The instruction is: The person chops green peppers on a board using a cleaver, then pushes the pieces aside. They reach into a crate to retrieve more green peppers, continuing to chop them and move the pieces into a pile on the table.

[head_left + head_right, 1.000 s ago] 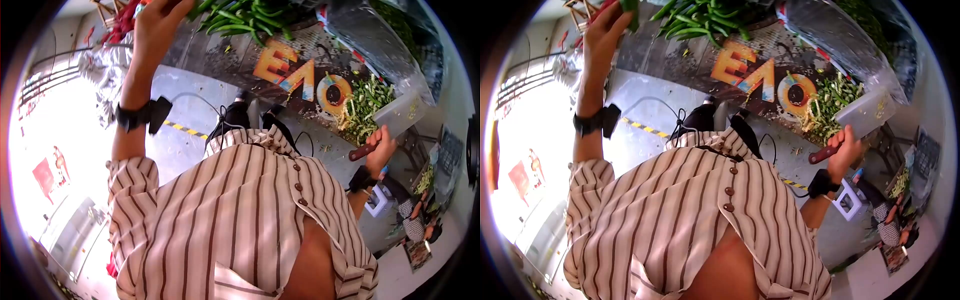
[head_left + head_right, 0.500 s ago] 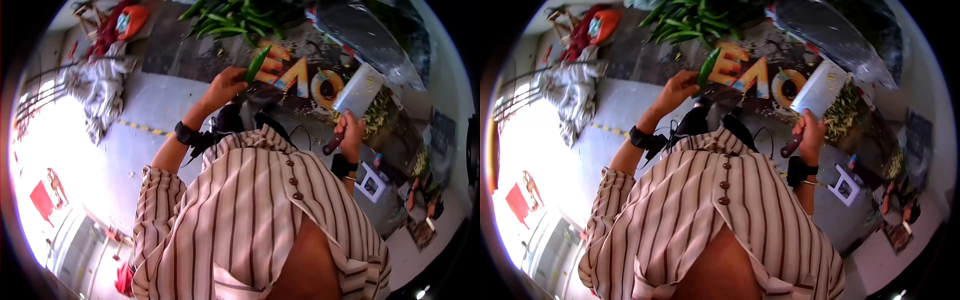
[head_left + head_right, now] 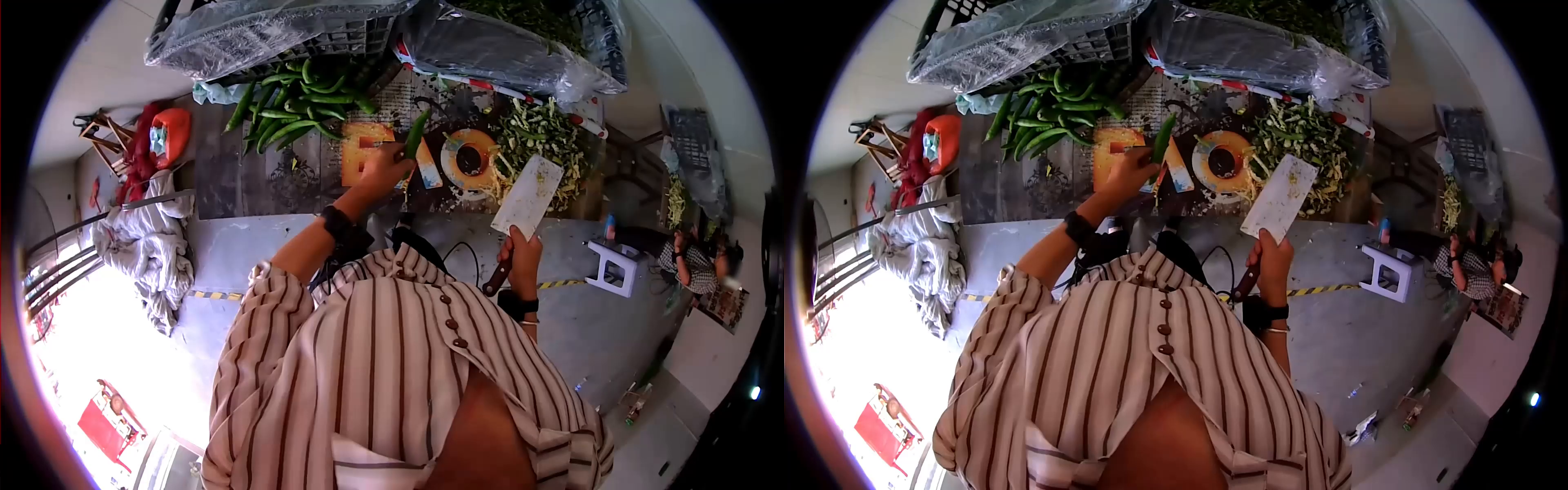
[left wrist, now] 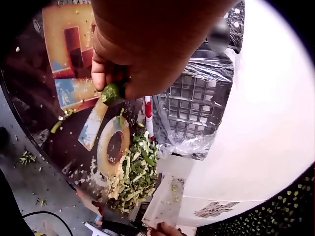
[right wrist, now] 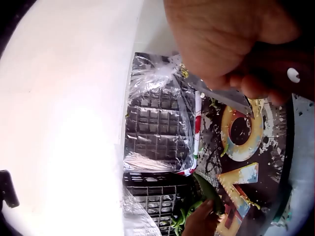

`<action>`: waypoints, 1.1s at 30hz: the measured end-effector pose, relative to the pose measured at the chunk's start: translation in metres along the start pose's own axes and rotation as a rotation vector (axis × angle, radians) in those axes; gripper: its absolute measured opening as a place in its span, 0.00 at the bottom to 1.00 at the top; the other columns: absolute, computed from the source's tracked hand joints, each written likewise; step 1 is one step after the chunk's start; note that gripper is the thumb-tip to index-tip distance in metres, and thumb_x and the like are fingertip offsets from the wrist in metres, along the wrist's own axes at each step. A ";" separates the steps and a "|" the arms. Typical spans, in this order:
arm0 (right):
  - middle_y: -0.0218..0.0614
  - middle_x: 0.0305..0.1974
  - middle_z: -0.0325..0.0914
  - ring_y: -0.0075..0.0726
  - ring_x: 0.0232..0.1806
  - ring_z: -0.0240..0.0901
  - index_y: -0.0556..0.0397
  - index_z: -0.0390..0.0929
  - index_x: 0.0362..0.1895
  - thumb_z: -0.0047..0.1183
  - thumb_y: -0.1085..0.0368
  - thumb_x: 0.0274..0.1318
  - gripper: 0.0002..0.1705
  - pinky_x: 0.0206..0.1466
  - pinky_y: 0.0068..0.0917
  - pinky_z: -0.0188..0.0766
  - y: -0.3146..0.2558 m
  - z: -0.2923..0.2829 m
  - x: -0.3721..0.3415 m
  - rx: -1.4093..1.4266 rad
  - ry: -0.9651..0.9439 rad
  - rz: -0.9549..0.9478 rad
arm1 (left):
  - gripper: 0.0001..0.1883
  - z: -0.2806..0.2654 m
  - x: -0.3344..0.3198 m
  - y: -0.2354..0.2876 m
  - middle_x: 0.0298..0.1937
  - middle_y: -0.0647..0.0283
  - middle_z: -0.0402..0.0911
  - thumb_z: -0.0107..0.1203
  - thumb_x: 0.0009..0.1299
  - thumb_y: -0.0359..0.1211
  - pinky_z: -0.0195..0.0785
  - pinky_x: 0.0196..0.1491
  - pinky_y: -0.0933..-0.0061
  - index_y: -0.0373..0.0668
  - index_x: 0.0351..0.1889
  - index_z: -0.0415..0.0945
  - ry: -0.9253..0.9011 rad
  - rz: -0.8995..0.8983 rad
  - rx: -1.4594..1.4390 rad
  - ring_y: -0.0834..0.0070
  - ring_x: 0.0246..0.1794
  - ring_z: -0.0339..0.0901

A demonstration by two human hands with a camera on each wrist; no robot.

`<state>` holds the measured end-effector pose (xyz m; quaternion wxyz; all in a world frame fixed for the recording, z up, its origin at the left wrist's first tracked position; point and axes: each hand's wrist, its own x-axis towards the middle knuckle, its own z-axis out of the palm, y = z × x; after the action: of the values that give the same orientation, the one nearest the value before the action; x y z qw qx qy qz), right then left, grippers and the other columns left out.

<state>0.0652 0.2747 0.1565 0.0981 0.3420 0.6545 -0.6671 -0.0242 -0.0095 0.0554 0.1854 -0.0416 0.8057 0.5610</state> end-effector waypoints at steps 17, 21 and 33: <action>0.28 0.15 0.62 0.26 0.10 0.61 0.52 0.65 0.25 0.50 0.64 0.59 0.11 0.14 0.27 0.62 0.028 -0.005 0.010 -0.001 -0.043 0.092 | 0.30 0.014 0.025 -0.008 0.52 0.44 0.72 0.49 0.62 0.31 0.70 0.44 0.51 0.54 0.65 0.62 0.287 -0.096 0.445 0.46 0.43 0.76; 0.28 0.15 0.63 0.26 0.10 0.60 0.52 0.65 0.27 0.50 0.65 0.59 0.10 0.14 0.27 0.62 0.032 -0.013 0.010 -0.009 -0.036 0.100 | 0.32 0.080 0.043 -0.018 0.44 0.43 0.73 0.46 0.62 0.28 0.70 0.39 0.50 0.60 0.67 0.60 0.258 0.364 0.442 0.46 0.39 0.76; 0.28 0.17 0.62 0.26 0.12 0.60 0.53 0.66 0.30 0.49 0.64 0.60 0.09 0.16 0.28 0.63 0.025 -0.011 0.035 -0.073 -0.125 0.101 | 0.30 -0.042 -0.074 -0.041 0.49 0.49 0.72 0.57 0.59 0.29 0.68 0.48 0.56 0.42 0.62 0.63 0.398 0.217 0.325 0.48 0.48 0.71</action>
<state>0.0570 0.2935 0.1172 0.1849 0.3283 0.6530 -0.6569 0.0454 -0.0736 0.0576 -0.0334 -0.0342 0.9053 0.4220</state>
